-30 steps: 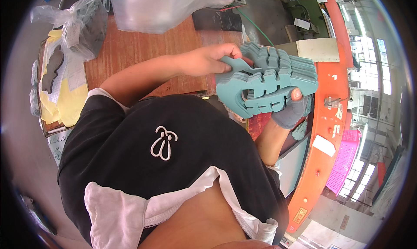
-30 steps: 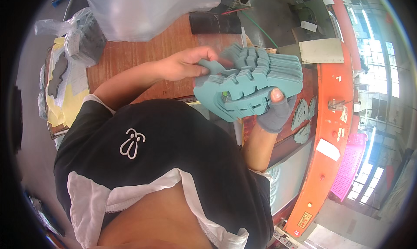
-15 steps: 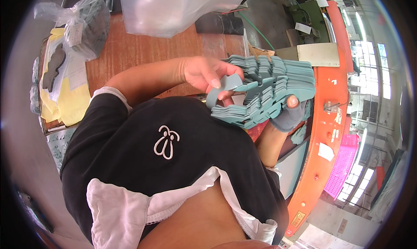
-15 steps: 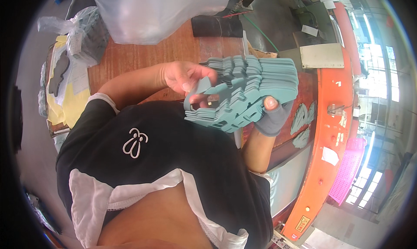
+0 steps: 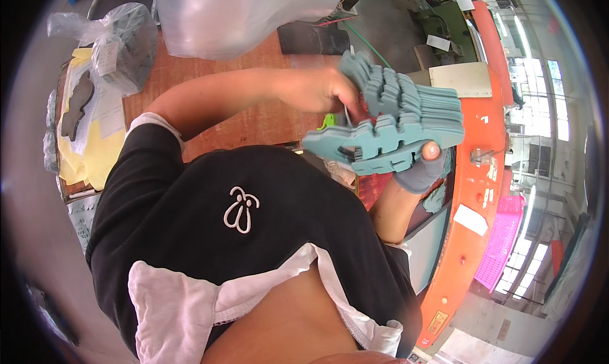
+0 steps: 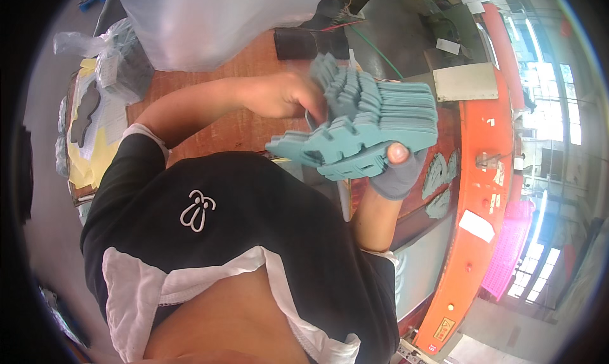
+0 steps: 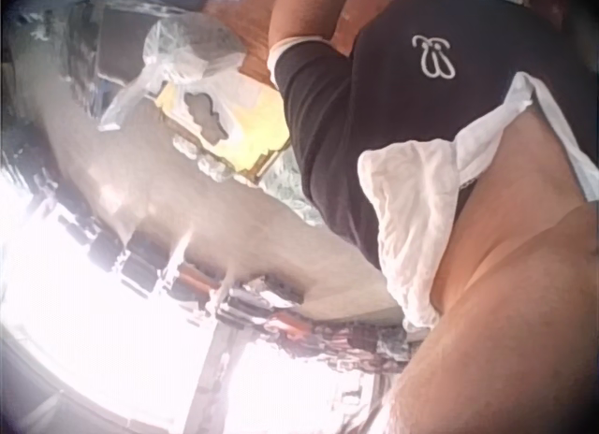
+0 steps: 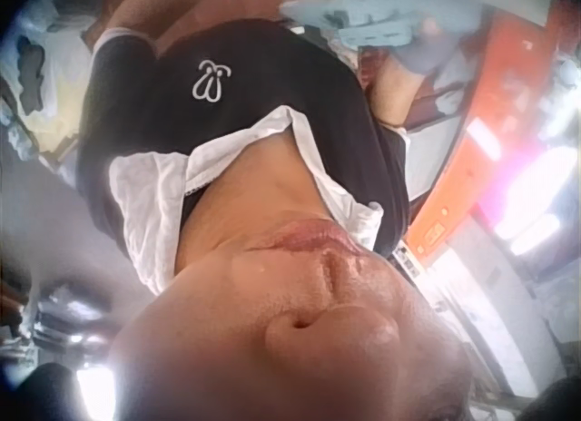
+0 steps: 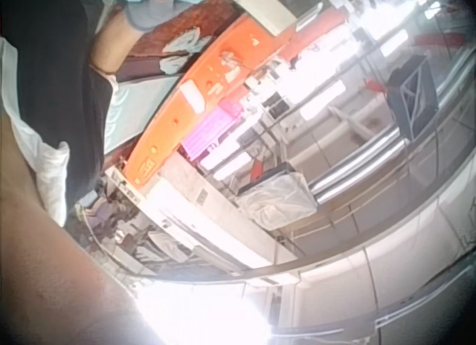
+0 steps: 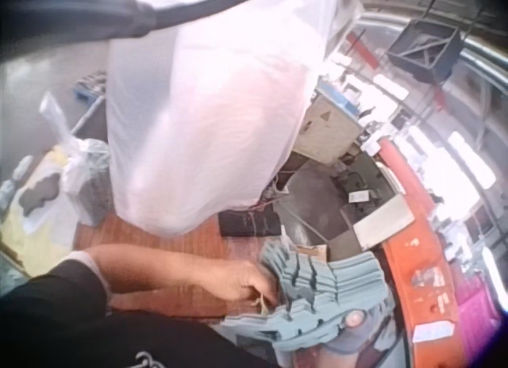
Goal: The person rubs a light blue plastic sheet with a sanding stone, then handles multiple light blue plastic parts, stacking and inspecting them. The person also uses a green utility knife to trim edges on the parts.
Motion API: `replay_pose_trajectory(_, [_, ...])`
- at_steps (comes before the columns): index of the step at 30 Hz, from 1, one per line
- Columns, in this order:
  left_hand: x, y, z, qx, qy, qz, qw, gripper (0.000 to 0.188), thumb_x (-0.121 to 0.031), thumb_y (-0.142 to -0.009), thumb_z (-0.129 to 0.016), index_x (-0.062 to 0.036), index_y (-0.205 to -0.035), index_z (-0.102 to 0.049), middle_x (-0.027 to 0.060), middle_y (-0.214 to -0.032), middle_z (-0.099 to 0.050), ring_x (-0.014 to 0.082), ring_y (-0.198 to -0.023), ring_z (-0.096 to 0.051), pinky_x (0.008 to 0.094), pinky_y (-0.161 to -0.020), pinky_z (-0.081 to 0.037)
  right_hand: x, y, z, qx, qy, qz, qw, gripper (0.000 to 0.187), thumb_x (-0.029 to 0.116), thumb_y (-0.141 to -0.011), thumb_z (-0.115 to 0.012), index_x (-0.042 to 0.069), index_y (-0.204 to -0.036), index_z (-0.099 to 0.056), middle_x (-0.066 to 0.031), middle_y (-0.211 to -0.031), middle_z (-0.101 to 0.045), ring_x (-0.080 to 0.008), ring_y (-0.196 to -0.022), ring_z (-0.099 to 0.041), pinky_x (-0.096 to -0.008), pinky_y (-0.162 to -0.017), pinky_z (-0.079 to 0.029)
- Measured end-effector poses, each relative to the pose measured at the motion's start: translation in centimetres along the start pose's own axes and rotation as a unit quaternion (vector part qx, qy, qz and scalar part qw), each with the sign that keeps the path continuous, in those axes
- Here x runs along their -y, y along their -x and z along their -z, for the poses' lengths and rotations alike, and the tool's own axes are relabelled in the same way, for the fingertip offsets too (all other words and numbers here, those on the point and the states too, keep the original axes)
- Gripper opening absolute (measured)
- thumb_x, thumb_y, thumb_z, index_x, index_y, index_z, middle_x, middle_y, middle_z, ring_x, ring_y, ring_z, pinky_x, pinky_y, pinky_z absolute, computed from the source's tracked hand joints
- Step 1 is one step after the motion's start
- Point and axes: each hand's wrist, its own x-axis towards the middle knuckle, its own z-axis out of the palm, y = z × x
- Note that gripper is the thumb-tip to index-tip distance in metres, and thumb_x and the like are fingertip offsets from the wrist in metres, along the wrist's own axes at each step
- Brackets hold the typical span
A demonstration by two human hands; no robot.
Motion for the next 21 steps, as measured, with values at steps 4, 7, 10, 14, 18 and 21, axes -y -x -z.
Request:
replay_pose_trajectory(4, [0.6, 0.3, -0.7, -0.124, -0.034, -0.116, 0.985, 0.029, 0.015, -0.072, -0.053, 0.0029, -0.095, -0.065, 0.015, -0.098, -0.067, 0.0245, -0.093, -0.064, 0.0354, -0.081, -0.05, 0.3, 0.7, 0.4, -0.027, -0.012, 0.019, 0.999, 0.056, 0.031, -0.075, -0.07, -0.002, -0.115, -0.047, -0.0111, -0.098, -0.057, -0.024, -0.085, -0.058, -0.0374, -0.074, -0.051])
replay_pose_trajectory(7, [0.9, 0.6, -1.0, -0.115, 0.117, -0.029, 0.986, 0.018, 0.004, -0.081, -0.06, 0.0016, -0.098, -0.063, 0.0113, -0.101, -0.065, 0.0209, -0.094, -0.062, 0.034, -0.082, -0.049, 0.1, 1.1, 1.1, -0.03, -0.002, 0.02, 0.999, 0.056, 0.034, -0.075, -0.07, -0.002, -0.112, -0.048, -0.0109, -0.098, -0.058, -0.0244, -0.085, -0.059, -0.0381, -0.073, -0.052])
replay_pose_trajectory(10, [0.8, 0.9, -1.4, -0.117, 0.247, -0.012, 0.962, 0.016, -0.006, -0.088, -0.061, 0.0008, -0.102, -0.059, 0.0085, -0.102, -0.064, 0.0165, -0.096, -0.06, 0.0321, -0.084, -0.048, 0.0, 1.2, 1.6, 0.003, -0.035, -0.014, 0.999, 0.055, 0.036, -0.075, -0.07, -0.001, -0.11, -0.05, -0.0103, -0.097, -0.058, -0.0244, -0.084, -0.059, -0.0376, -0.073, -0.052])
replay_pose_trajectory(14, [0.3, 1.1, -3.2, -0.152, 0.108, 0.02, 0.982, 0.02, -0.014, -0.093, -0.055, -0.0003, -0.108, -0.053, 0.007, -0.103, -0.062, 0.0141, -0.097, -0.057, 0.0309, -0.085, -0.046, 0.1, 1.4, 1.4, -0.006, -0.008, 0.001, 1.0, 0.053, 0.036, -0.075, -0.07, -0.001, -0.108, -0.051, -0.0101, -0.096, -0.058, -0.0247, -0.083, -0.059, -0.0379, -0.072, -0.052])
replay_pose_trajectory(18, [0.0, 1.6, -3.7, -0.082, 0.134, 0.069, 0.985, 0.024, -0.013, -0.096, -0.051, -0.0009, -0.116, -0.052, 0.0063, -0.105, -0.058, 0.0124, -0.098, -0.051, 0.0295, -0.085, -0.044, 0.7, 1.6, 0.7, -0.026, -0.021, -0.009, 0.999, 0.053, 0.036, -0.075, -0.07, -0.001, -0.108, -0.051, -0.0104, -0.095, -0.057, -0.0248, -0.083, -0.059, -0.0381, -0.071, -0.051])
replay_pose_trajectory(21, [0.0, 2.2, -3.3, -0.017, 0.142, 0.103, 0.984, 0.033, -0.014, -0.095, -0.051, -0.0017, -0.126, -0.047, 0.0068, -0.111, -0.057, 0.0133, -0.102, -0.051, 0.0304, -0.087, -0.043, 1.1, 1.6, 0.7, 0.005, -0.045, -0.011, 0.999, 0.053, 0.036, -0.076, -0.07, -0.001, -0.109, -0.051, -0.0105, -0.096, -0.057, -0.0246, -0.083, -0.058, -0.0371, -0.071, -0.05])
